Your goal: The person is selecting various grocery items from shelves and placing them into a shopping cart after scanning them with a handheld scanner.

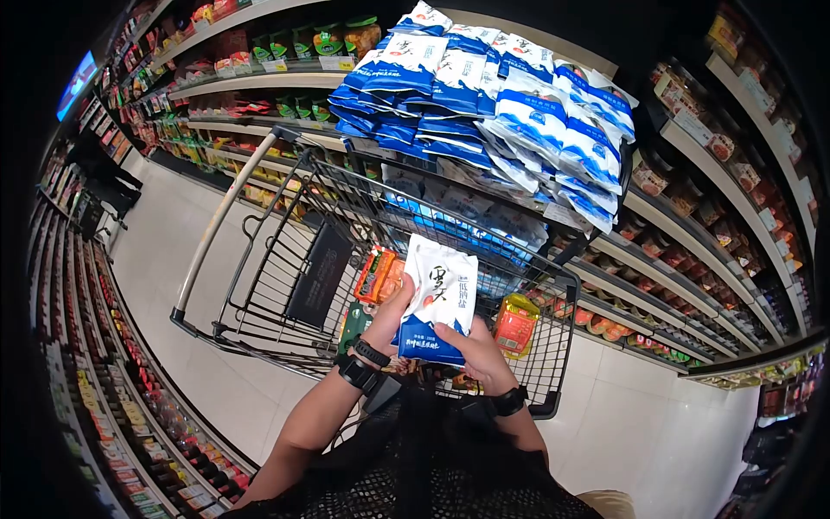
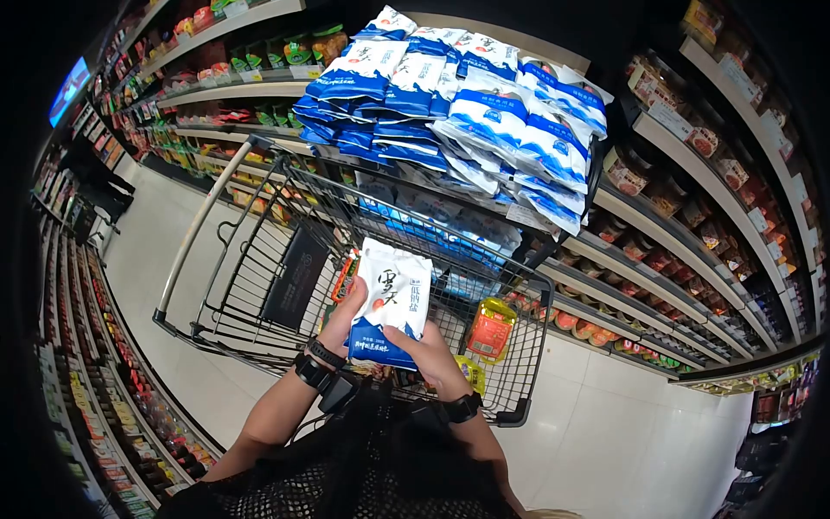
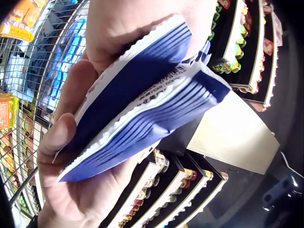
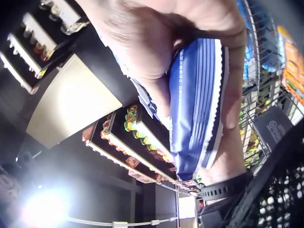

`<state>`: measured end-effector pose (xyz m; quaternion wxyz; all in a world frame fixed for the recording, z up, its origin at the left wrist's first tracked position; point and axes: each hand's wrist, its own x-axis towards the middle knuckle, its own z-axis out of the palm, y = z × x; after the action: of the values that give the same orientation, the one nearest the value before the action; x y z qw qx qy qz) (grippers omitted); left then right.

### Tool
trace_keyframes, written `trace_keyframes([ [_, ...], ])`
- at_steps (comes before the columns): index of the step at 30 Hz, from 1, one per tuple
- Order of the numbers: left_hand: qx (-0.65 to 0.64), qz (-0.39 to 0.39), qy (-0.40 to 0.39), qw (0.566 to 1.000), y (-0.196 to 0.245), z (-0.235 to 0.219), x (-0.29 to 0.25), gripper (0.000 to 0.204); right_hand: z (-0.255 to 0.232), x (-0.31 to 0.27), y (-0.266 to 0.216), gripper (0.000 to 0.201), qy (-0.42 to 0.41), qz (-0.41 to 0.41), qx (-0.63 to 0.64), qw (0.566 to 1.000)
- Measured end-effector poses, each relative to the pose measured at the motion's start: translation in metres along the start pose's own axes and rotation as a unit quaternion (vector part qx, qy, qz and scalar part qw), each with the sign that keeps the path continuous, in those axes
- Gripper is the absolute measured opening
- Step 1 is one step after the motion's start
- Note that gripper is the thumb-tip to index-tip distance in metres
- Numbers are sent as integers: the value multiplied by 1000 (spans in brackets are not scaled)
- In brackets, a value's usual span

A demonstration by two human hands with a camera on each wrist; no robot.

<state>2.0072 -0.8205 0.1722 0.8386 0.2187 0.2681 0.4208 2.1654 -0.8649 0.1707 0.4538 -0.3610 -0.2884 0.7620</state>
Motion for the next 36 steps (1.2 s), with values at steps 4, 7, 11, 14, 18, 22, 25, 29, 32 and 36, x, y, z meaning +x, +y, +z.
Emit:
trace_keyframes([
  [4,75,-17,85,993,-18,-23,26,52,-31,7,30,46,35,6,56,998],
  [7,173,-35,104,979,-13,-45,39,48,-70,32,53,45,129,64,79,986],
  [11,479,-67,150,862,14,-87,-1,43,-123,55,66,33,210,119,65,968],
  [14,636,-71,184,746,28,-116,-26,36,-178,85,81,33,258,157,9,953],
  [18,891,21,222,396,17,-149,-79,27,-253,131,150,37,296,84,-171,936],
  [22,820,-17,316,477,10,-147,-78,16,-258,184,148,36,290,87,-165,939],
  [25,804,37,335,490,12,-129,-76,8,-250,200,157,36,263,31,-220,939],
  [29,795,49,336,502,10,-139,-76,4,-309,224,267,40,332,84,-125,931],
  [32,793,53,336,506,14,-136,-75,3,-306,218,295,38,389,79,-97,912],
  [36,788,62,340,510,11,-132,-77,3,-279,220,265,38,457,119,-334,816],
])
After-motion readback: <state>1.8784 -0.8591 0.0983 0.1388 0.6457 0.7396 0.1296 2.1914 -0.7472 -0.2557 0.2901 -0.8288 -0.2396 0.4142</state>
